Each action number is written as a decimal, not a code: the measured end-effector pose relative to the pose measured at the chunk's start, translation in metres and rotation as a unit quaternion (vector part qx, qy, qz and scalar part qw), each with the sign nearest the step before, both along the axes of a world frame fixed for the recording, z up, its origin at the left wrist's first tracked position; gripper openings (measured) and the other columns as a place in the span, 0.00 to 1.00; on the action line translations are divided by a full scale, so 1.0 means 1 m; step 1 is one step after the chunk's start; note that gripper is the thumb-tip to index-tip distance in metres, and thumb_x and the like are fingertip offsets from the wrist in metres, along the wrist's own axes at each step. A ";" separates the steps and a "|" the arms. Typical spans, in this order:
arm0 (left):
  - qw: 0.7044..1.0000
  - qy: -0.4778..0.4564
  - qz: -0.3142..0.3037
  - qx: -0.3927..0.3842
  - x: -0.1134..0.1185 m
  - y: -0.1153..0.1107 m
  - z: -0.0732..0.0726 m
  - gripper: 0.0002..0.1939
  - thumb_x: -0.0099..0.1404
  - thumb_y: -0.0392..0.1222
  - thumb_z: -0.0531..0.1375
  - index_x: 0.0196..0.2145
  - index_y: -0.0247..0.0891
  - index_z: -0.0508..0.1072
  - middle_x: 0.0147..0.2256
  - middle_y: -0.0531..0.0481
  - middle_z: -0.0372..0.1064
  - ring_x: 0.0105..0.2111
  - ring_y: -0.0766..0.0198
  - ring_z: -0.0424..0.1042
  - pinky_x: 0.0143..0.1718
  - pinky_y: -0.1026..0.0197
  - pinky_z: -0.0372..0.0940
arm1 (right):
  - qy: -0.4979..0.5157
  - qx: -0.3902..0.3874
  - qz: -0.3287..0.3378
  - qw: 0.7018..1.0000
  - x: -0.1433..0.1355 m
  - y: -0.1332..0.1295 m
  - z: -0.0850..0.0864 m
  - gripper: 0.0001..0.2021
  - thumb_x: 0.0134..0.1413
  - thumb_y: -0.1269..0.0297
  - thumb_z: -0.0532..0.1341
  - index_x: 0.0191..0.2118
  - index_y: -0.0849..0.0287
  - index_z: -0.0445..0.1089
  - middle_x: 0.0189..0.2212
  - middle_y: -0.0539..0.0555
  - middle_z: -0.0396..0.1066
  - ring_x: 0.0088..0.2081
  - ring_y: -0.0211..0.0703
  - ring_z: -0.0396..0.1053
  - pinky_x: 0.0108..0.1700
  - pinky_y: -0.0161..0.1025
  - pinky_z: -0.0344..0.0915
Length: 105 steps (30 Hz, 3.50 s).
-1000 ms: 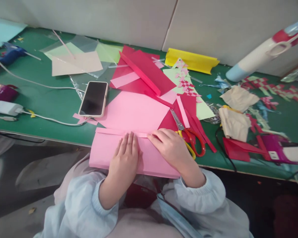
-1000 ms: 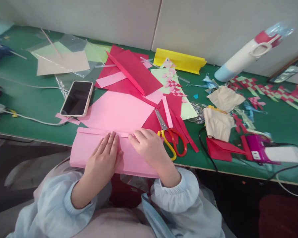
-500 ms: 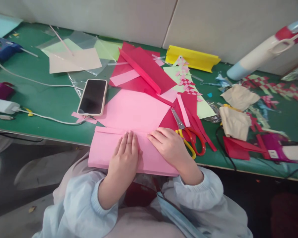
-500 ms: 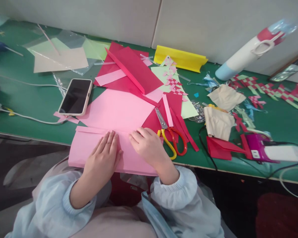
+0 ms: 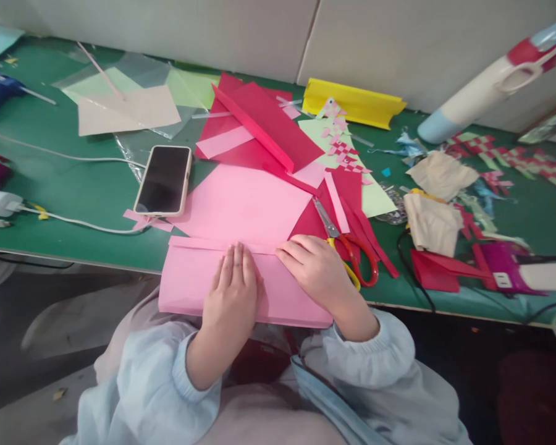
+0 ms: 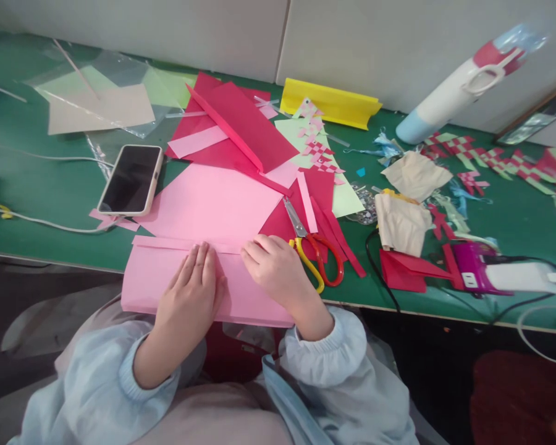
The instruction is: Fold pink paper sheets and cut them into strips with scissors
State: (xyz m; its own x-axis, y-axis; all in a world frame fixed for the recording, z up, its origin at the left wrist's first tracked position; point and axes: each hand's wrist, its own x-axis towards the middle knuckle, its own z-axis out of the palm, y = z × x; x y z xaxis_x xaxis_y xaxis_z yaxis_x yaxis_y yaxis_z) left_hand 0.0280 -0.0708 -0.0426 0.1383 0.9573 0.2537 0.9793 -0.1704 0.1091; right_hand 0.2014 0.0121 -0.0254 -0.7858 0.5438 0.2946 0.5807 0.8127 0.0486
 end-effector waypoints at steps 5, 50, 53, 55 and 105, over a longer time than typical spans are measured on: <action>0.999 -0.004 -0.042 0.002 0.008 0.007 -0.004 0.23 0.68 0.35 0.49 0.59 0.23 0.64 0.59 0.31 0.61 0.61 0.48 0.61 0.60 0.48 0.60 | 0.010 0.024 0.006 1.000 -0.001 -0.001 -0.002 0.11 0.63 0.75 0.54 0.40 0.65 0.75 0.37 0.57 0.75 0.41 0.46 0.65 0.41 0.43 0.61; 0.998 0.008 -0.059 0.030 0.013 0.014 -0.001 0.25 0.69 0.40 0.49 0.56 0.16 0.66 0.55 0.25 0.65 0.57 0.44 0.65 0.56 0.46 0.65 | 0.020 0.046 0.004 0.999 0.043 0.001 -0.002 0.11 0.59 0.78 0.56 0.30 0.62 0.72 0.27 0.52 0.70 0.34 0.41 0.62 0.36 0.40 0.59; 0.998 0.019 -0.053 0.028 0.014 0.016 0.003 0.26 0.70 0.43 0.49 0.55 0.16 0.67 0.54 0.26 0.67 0.55 0.44 0.68 0.54 0.47 0.67 | 0.022 0.040 0.004 0.999 0.043 0.001 -0.001 0.12 0.60 0.78 0.55 0.30 0.62 0.72 0.27 0.53 0.70 0.34 0.41 0.62 0.36 0.40 0.59; 0.998 0.030 -0.045 0.020 0.017 0.016 0.005 0.26 0.70 0.44 0.50 0.56 0.19 0.68 0.54 0.26 0.67 0.54 0.43 0.68 0.54 0.46 0.67 | 0.026 0.034 0.004 0.999 0.043 0.001 0.000 0.12 0.60 0.79 0.54 0.30 0.62 0.71 0.27 0.53 0.70 0.34 0.42 0.62 0.36 0.41 0.58; 0.997 0.022 -0.073 0.003 0.032 0.004 0.004 0.22 0.67 0.35 0.51 0.56 0.20 0.67 0.58 0.30 0.63 0.59 0.48 0.63 0.58 0.49 0.64 | 0.030 0.029 0.033 0.999 0.018 -0.007 -0.002 0.13 0.61 0.78 0.54 0.29 0.64 0.72 0.28 0.56 0.71 0.35 0.43 0.63 0.36 0.41 0.60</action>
State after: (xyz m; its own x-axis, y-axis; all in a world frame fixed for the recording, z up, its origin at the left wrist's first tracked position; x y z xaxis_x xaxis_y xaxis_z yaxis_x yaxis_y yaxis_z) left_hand 0.0596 -0.0663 -0.0385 0.2879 0.9244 0.2502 0.9475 -0.3129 0.0660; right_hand 0.2196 0.0051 -0.0275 -0.7994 0.4718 0.3720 0.5288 0.8464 0.0630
